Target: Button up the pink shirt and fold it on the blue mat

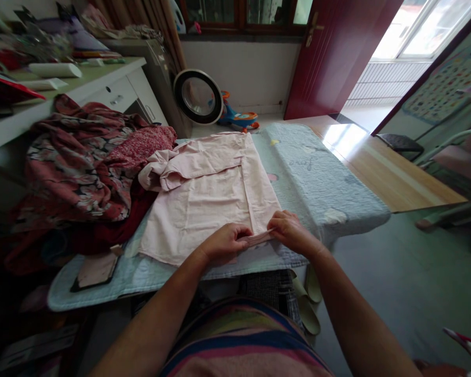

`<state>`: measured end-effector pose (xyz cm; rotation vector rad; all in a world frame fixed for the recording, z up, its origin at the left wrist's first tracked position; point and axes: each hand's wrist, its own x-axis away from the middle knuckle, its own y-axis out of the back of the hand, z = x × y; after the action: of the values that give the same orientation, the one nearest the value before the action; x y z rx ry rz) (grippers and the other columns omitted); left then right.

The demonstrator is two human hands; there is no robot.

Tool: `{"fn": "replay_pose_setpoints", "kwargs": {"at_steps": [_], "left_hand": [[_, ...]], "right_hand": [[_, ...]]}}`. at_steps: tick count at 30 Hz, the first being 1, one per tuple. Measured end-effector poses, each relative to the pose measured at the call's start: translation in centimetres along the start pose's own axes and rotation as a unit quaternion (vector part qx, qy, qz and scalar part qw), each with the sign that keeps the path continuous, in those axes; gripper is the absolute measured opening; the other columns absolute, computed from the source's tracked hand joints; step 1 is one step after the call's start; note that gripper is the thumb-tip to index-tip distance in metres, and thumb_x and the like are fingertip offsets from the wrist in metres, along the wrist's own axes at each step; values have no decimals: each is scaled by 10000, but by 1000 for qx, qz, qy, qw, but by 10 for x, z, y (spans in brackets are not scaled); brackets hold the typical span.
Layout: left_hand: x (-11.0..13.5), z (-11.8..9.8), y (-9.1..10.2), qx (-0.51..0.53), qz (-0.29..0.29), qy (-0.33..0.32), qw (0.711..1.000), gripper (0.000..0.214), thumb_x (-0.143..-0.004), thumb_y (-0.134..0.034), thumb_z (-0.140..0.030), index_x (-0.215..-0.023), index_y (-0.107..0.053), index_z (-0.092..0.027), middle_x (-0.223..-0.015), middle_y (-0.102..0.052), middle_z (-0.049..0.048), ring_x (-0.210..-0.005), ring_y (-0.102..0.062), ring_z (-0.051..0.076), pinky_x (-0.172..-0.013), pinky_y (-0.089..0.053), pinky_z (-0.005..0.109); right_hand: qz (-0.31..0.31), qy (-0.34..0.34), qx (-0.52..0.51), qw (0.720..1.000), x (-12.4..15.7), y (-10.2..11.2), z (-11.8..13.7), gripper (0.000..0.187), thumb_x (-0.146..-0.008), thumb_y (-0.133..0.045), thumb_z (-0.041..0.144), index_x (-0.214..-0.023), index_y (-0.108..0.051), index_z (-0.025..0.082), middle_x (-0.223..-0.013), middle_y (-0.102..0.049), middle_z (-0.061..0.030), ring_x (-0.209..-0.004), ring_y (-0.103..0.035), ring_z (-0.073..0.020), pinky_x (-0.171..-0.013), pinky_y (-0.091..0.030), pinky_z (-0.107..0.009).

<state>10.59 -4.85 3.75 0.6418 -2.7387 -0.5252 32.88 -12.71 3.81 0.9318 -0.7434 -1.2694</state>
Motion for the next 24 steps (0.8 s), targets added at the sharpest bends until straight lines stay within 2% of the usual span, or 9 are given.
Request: {"fn": "replay_pose_setpoints", "kwargs": {"at_steps": [4,8,12,15,17,18,21,22,24], "left_hand": [[4,-1,-3,-58,36,-22,997,264,-850,-495,-249,-995,-698,-166,-876,-685,16,-790,-588,148,-704,-425,225],[8,1,-7,-141,64,-52,987,398,-736,-516,-86,-1077,-688,-197,-1050,-700,35,-957,-607,174,-864,-437,253],[14,-7,-9,-224,92,-43,969,358,-717,-571,-104,-1037,-696,-204,-987,-677,34,-883,-604,172,-788,-440,242],[15,-14,-11,-240,93,-36,966,221,-750,-630,-199,-961,-696,-202,-880,-665,15,-782,-590,156,-698,-423,227],[11,-17,-14,-249,69,-49,965,124,-829,-586,-245,-879,-689,-198,-816,-652,15,-743,-580,151,-685,-421,233],[8,-18,-16,-256,42,-60,964,145,-867,-547,-244,-868,-684,-195,-819,-649,23,-754,-581,154,-703,-431,241],[-4,-18,-25,-294,-71,-101,948,189,-888,-510,-188,-997,-665,-187,-1013,-639,73,-952,-580,197,-864,-460,296],[-7,-16,-28,-308,-98,-113,940,222,-874,-528,-170,-1058,-650,-184,-1098,-619,89,-1029,-560,214,-923,-454,321],[-12,-11,-34,-331,-110,-129,928,292,-856,-549,-144,-1136,-622,-185,-1196,-581,101,-1109,-524,232,-988,-439,356]], "right_hand": [[28,26,-2,999,18,5,-11,129,-890,-567,143,-868,-688,181,-924,-607,-58,-897,-501,-187,-833,-388,-301],[38,47,17,998,34,0,-13,146,-909,-542,172,-876,-683,192,-948,-606,-67,-897,-504,-196,-833,-408,-317],[34,68,13,997,53,0,-8,150,-908,-518,174,-881,-662,204,-972,-618,-72,-926,-530,-205,-870,-417,-344],[12,70,-52,996,67,2,-7,174,-892,-517,169,-1010,-638,211,-1000,-624,-72,-958,-564,-204,-877,-438,-341],[-41,44,-112,992,73,0,-11,231,-899,-495,167,-1099,-602,211,-1031,-617,-73,-941,-583,-190,-845,-461,-317],[-77,19,-136,988,74,-2,-13,237,-903,-481,168,-1110,-590,206,-1031,-612,-72,-915,-590,-181,-817,-470,-303],[-164,-71,-149,973,71,-10,-19,181,-892,-466,171,-1023,-590,188,-944,-597,-57,-820,-585,-170,-753,-469,-293],[-175,-99,-137,970,69,-13,-20,153,-881,-487,183,-996,-588,186,-914,-593,-50,-805,-578,-173,-749,-465,-298],[-173,-130,-102,971,66,-19,-20,140,-849,-570,229,-980,-581,183,-884,-589,-41,-816,-565,-187,-764,-456,-314]]}}
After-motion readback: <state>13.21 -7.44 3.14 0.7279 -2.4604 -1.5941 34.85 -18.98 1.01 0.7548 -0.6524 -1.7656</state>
